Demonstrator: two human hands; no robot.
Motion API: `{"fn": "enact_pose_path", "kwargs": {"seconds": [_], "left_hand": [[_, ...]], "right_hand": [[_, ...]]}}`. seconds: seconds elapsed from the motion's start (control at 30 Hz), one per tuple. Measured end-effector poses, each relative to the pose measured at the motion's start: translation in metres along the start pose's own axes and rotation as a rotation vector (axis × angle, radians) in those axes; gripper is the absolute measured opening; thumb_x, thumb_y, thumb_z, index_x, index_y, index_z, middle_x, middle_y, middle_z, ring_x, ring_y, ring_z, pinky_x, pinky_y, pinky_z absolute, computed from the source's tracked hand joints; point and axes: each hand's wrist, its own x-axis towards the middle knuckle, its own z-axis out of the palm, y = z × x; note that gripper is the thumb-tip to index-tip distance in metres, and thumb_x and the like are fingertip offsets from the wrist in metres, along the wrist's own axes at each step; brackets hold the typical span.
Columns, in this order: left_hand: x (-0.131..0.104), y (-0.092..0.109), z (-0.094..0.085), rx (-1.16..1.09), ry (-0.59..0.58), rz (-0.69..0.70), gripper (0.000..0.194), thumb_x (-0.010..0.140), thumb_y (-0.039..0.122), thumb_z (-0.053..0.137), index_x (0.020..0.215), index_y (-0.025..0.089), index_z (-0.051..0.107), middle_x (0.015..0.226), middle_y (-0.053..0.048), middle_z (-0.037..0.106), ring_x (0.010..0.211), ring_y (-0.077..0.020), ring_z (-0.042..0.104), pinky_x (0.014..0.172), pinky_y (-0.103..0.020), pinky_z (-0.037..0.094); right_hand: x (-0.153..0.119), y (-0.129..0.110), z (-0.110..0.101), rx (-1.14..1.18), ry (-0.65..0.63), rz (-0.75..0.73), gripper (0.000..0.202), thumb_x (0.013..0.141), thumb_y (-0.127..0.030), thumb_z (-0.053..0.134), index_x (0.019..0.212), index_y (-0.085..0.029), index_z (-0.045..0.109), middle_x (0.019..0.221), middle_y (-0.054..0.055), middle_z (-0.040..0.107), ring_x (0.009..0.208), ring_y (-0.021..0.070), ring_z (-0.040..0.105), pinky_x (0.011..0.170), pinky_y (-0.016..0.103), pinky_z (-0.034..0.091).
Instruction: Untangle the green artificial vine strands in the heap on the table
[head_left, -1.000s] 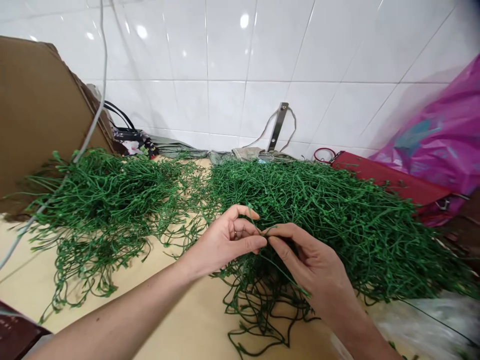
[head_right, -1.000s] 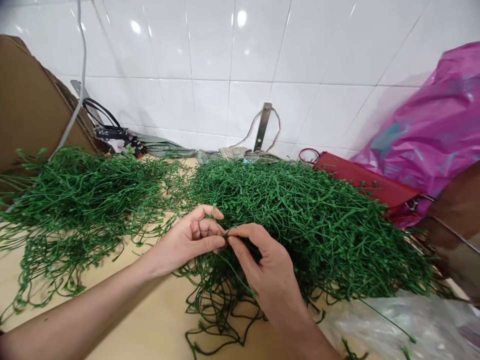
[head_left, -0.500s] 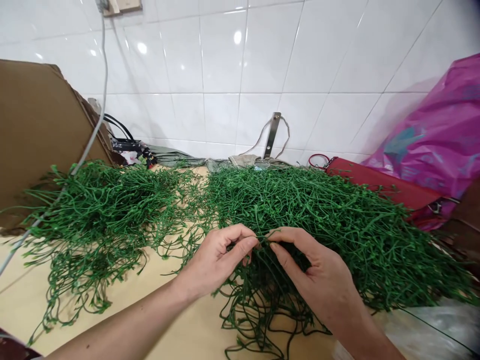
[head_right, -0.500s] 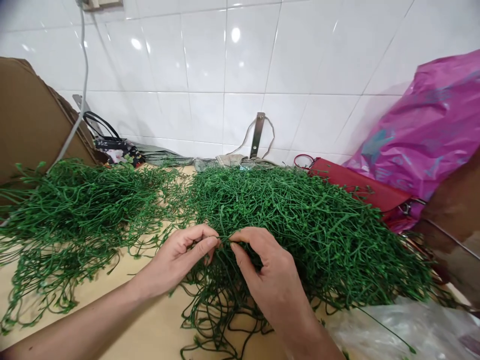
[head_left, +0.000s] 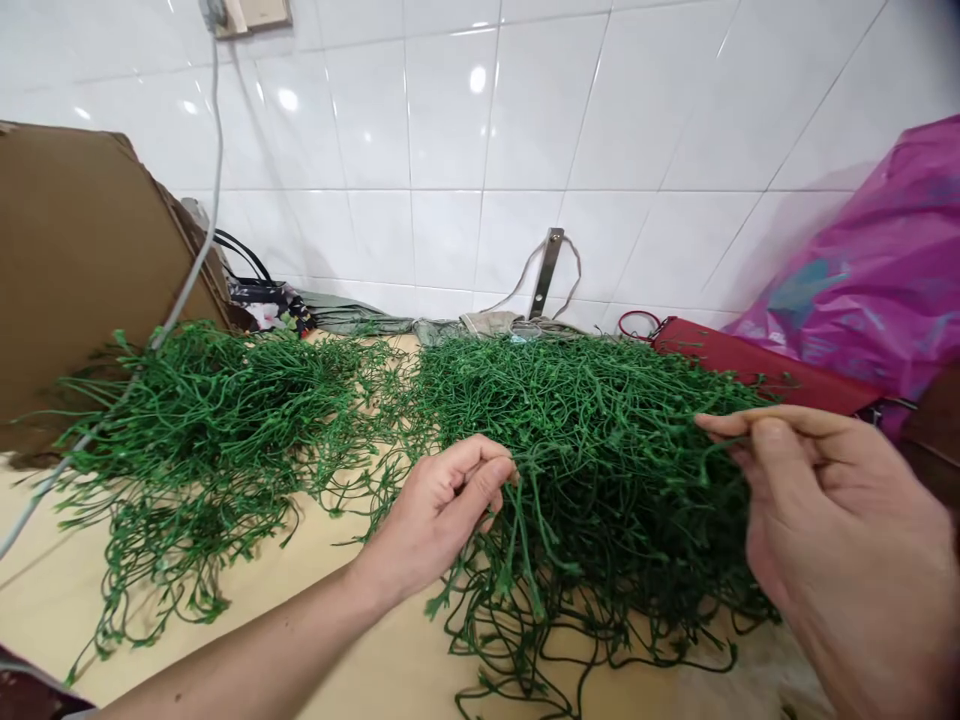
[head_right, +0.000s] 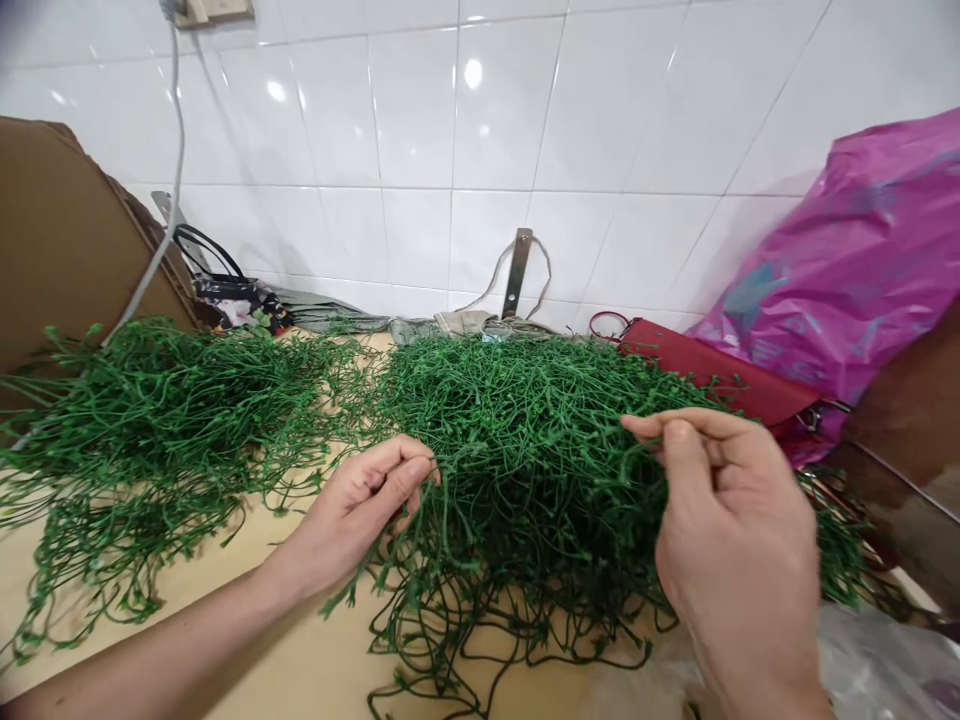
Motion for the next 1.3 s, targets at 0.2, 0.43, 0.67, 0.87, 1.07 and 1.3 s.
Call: {"fn": "enact_pose_path", "kwargs": {"seconds": [0.2,0.43,0.67,0.87,1.07,1.3], "left_hand": [[0.004,-0.003,0.001,-0.018,-0.026,0.034,0.029,0.101,0.042,0.049,0.087,0.018,0.058,0.072,0.003,0.052,0.064,-0.0093,0.048,0.06,-0.022,0.038],[0.001,0.001,0.001,0.073,-0.114,0.034,0.032,0.101,0.041,0.049,0.081,0.018,0.058,0.067,0.004,0.051,0.063,-0.0097,0.047,0.06,-0.023,0.035],[0.001,-0.004,0.001,0.124,-0.1,0.014,0.037,0.101,0.045,0.047,0.078,0.018,0.055,0.066,0.004,0.051,0.063,-0.0101,0.045,0.06,-0.024,0.033],[0.0,0.0,-0.001,0.144,-0.075,0.009,0.037,0.102,0.045,0.043,0.08,0.019,0.058,0.07,0.003,0.051,0.066,-0.0111,0.047,0.061,-0.024,0.035],[0.002,-0.002,-0.005,0.109,-0.042,-0.001,0.037,0.102,0.047,0.044,0.083,0.019,0.06,0.074,0.002,0.053,0.069,-0.0118,0.049,0.064,-0.025,0.037],[0.002,0.004,-0.004,0.164,-0.006,0.064,0.033,0.102,0.04,0.046,0.08,0.019,0.058,0.069,0.003,0.05,0.065,-0.0113,0.046,0.06,-0.024,0.034]], "right_hand": [[-0.014,-0.004,0.009,-0.313,-0.163,-0.399,0.031,0.095,-0.04,0.054,0.117,-0.023,0.069,0.112,0.009,0.073,0.105,0.0242,0.067,0.096,0.042,0.051],[-0.035,-0.007,0.02,-0.002,-0.738,-0.34,0.035,0.097,-0.038,0.055,0.13,-0.028,0.063,0.14,0.008,0.063,0.135,0.022,0.054,0.113,0.044,0.044],[-0.038,-0.005,0.025,0.033,-0.835,-0.145,0.015,0.091,-0.037,0.061,0.093,-0.025,0.071,0.134,0.008,0.066,0.132,0.0252,0.056,0.113,0.051,0.043],[-0.034,-0.004,0.021,0.036,-0.887,-0.226,0.013,0.092,-0.034,0.059,0.086,-0.024,0.066,0.121,0.007,0.072,0.126,0.023,0.06,0.106,0.041,0.05],[-0.031,-0.008,0.018,-0.141,-0.872,-0.271,0.023,0.097,-0.033,0.049,0.077,-0.025,0.059,0.063,-0.004,0.059,0.056,0.0123,0.054,0.052,0.022,0.047],[-0.025,0.013,0.017,-0.38,-0.58,-0.527,0.031,0.1,-0.035,0.041,0.073,-0.026,0.053,0.062,-0.001,0.059,0.058,0.0168,0.057,0.056,0.028,0.044]]}}
